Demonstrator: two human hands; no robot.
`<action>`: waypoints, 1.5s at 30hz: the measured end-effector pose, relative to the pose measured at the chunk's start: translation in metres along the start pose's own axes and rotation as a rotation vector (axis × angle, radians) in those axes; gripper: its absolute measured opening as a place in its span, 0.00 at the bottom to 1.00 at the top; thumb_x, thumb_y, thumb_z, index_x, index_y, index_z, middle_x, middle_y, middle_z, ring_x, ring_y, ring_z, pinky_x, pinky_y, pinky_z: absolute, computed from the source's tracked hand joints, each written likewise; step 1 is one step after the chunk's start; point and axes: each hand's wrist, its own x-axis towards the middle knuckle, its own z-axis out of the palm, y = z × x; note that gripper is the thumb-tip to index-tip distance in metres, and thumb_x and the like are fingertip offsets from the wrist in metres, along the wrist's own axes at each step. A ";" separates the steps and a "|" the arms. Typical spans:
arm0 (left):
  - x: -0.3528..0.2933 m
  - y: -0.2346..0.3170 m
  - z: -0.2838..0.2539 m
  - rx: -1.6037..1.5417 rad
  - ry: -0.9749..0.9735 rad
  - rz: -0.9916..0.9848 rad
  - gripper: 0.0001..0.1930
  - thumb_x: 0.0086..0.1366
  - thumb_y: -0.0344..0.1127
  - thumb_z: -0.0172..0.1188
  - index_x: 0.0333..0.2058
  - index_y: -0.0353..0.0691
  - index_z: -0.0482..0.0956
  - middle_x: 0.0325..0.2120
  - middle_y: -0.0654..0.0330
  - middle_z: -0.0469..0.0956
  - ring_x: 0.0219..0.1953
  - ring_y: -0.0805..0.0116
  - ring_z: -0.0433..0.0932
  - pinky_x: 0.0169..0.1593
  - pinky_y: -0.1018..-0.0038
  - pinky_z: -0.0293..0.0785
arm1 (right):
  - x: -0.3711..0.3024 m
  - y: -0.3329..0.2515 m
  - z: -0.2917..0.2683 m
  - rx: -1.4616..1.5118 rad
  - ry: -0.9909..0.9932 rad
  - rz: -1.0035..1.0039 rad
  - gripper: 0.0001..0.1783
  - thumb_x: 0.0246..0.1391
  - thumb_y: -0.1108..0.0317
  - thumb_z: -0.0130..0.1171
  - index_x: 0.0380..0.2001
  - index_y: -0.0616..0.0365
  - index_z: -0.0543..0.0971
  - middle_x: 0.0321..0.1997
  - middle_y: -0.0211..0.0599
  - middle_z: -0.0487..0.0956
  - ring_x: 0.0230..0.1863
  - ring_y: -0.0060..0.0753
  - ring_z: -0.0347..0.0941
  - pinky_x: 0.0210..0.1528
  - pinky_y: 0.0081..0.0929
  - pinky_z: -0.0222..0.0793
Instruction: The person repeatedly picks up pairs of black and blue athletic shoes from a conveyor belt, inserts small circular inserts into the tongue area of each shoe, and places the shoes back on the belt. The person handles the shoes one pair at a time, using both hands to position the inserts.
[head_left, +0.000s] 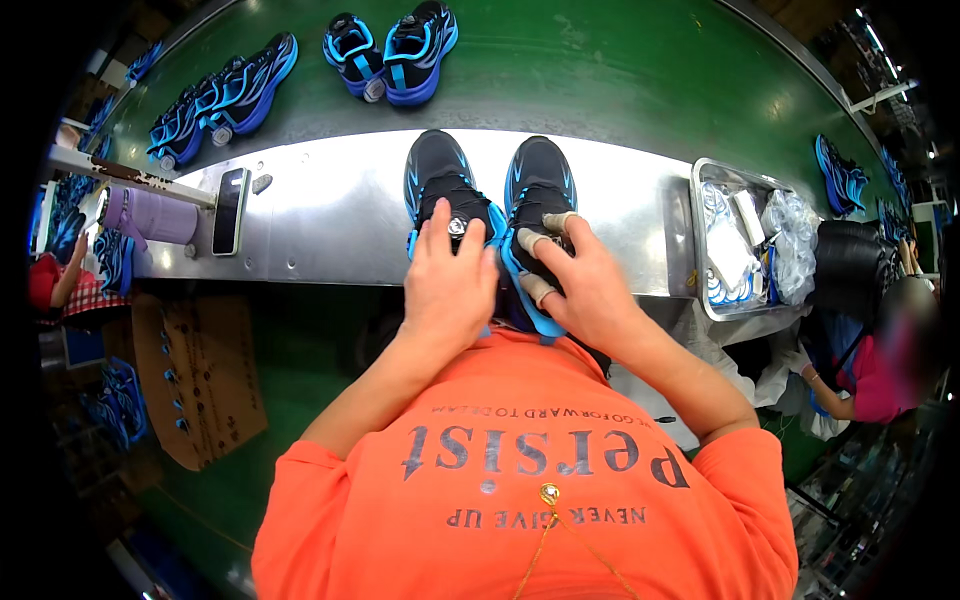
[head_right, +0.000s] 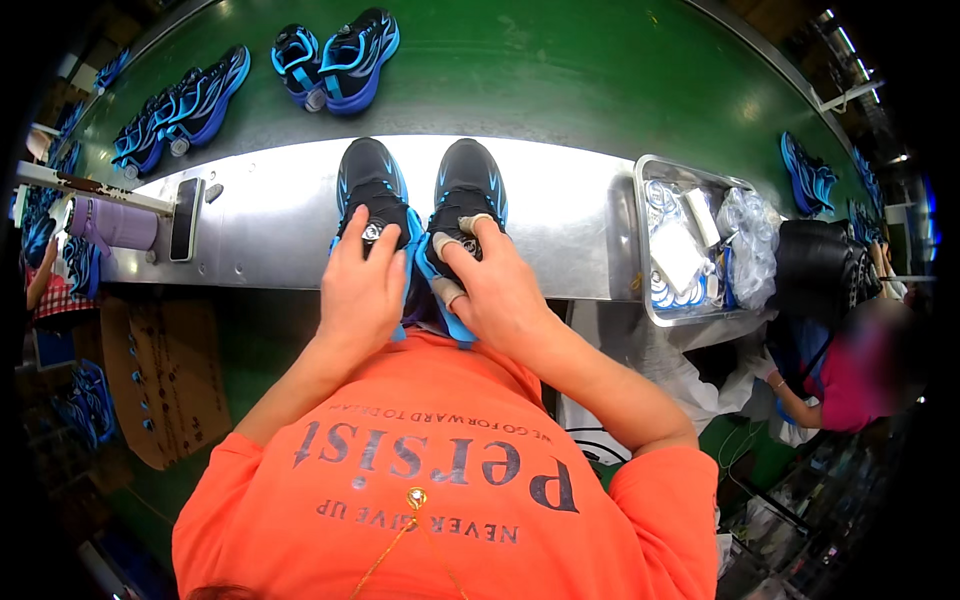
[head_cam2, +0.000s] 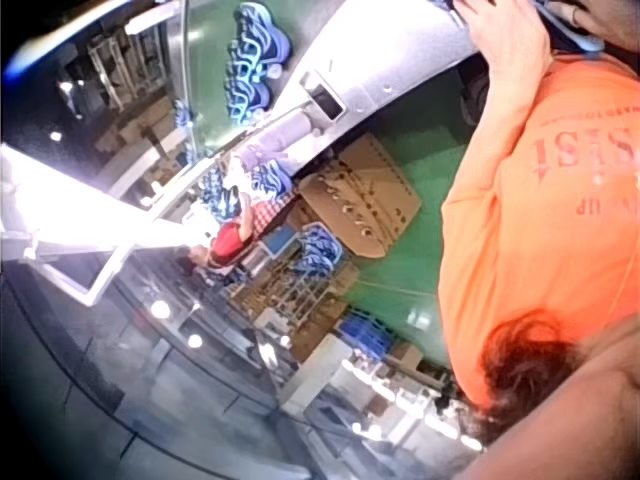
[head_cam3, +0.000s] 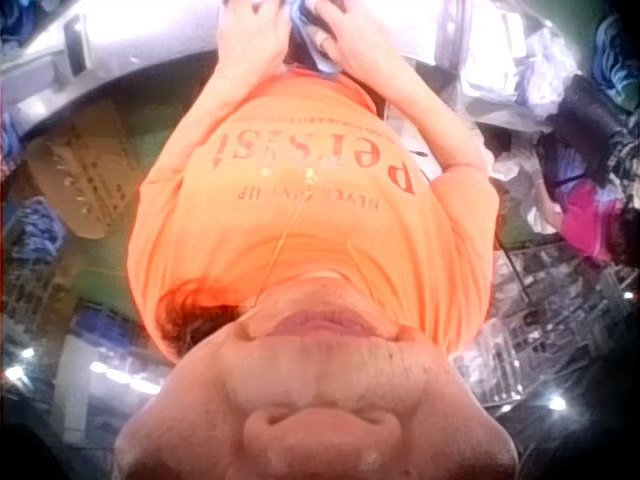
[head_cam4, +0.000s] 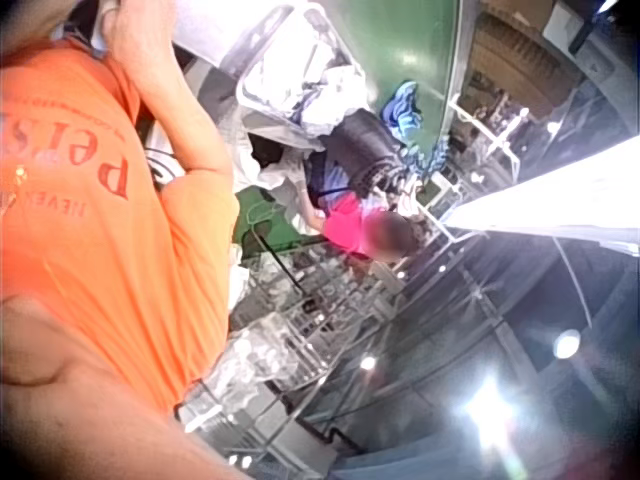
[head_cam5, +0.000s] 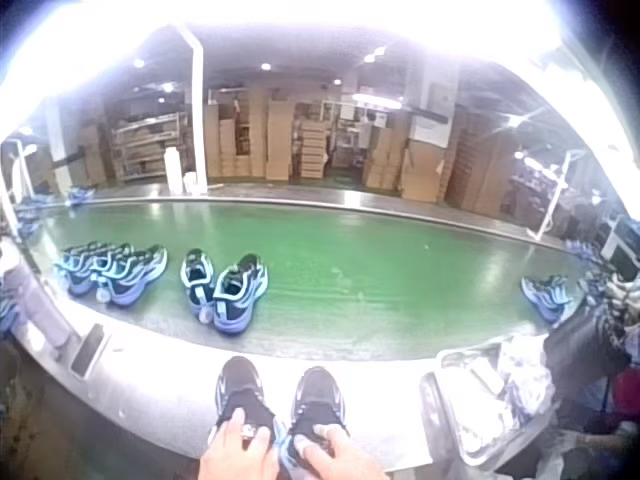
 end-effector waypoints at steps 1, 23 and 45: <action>-0.001 -0.005 -0.008 -0.073 -0.057 -0.023 0.17 0.66 0.35 0.56 0.51 0.35 0.76 0.58 0.32 0.64 0.52 0.33 0.72 0.54 0.53 0.73 | -0.004 0.003 0.006 0.010 0.048 -0.027 0.24 0.49 0.72 0.65 0.52 0.60 0.74 0.55 0.56 0.66 0.51 0.56 0.71 0.44 0.39 0.77; 0.044 -0.029 -0.005 -0.032 -0.189 0.339 0.06 0.53 0.27 0.61 0.32 0.38 0.82 0.41 0.55 0.73 0.46 0.53 0.73 0.48 0.65 0.74 | 0.011 0.040 -0.035 0.365 -0.169 -0.033 0.22 0.52 0.82 0.58 0.51 0.51 0.80 0.49 0.42 0.72 0.47 0.42 0.73 0.52 0.34 0.74; 0.048 -0.077 -0.016 -0.797 -0.440 -0.098 0.16 0.59 0.24 0.62 0.47 0.37 0.79 0.41 0.63 0.75 0.35 0.77 0.71 0.39 0.80 0.68 | 0.029 0.048 -0.029 0.370 -0.156 0.043 0.19 0.44 0.63 0.69 0.43 0.47 0.83 0.31 0.41 0.71 0.36 0.44 0.71 0.39 0.37 0.70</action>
